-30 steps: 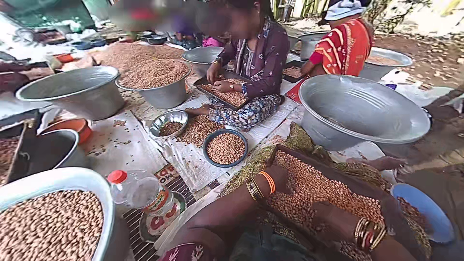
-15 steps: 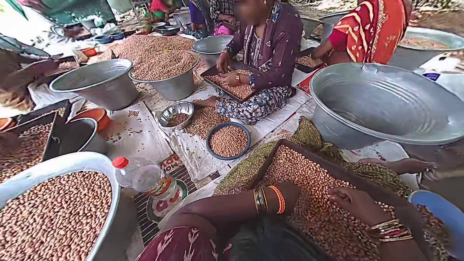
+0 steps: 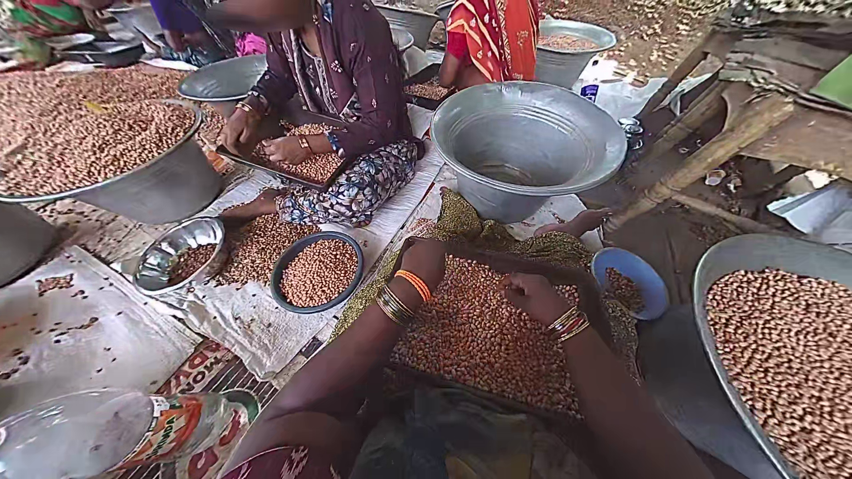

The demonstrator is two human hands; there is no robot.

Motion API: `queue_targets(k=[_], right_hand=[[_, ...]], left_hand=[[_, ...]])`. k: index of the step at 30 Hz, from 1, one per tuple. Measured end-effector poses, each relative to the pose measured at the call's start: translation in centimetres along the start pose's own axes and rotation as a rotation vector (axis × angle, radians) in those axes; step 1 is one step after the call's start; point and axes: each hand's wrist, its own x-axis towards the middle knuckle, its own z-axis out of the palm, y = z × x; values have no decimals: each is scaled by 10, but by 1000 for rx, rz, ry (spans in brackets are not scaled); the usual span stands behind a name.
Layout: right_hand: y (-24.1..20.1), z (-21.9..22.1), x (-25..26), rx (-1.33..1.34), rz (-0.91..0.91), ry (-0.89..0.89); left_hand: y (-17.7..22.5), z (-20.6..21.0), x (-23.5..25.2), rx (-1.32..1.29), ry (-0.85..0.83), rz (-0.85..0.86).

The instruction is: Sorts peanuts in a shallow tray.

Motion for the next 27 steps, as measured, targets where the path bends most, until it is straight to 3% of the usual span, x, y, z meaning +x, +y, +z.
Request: queue_targets(k=[4,7,9,12,15,19,21,25,27], right_hand=[[-17,1,0,-145,-12,-300],[-14,0,4,-360,295,-354],[-12,-4,4,-378,404,-296],[-21,-5,1,-188,244,-127],[-20,17,7,-133,-17,-160],[-18,28,17,-206,15,-244],[-11,24,15,-52,72,-199],[-4,35,7,739,79,-23],[-16,47,10,751,10,-25]], left_hand=[[-28,5,6,83,-139,-206],[-35,8,7,76,-212,-220],[-37,10,9,85,-245,-201],[-41,11,12,98,-274,-149],[-46,13,11,96,-280,-103],[-51,17,11,92,-278,-64],[-51,18,13,77,-285,-41],[-46,20,13,87,-287,1],[-44,23,14,83,-271,24]])
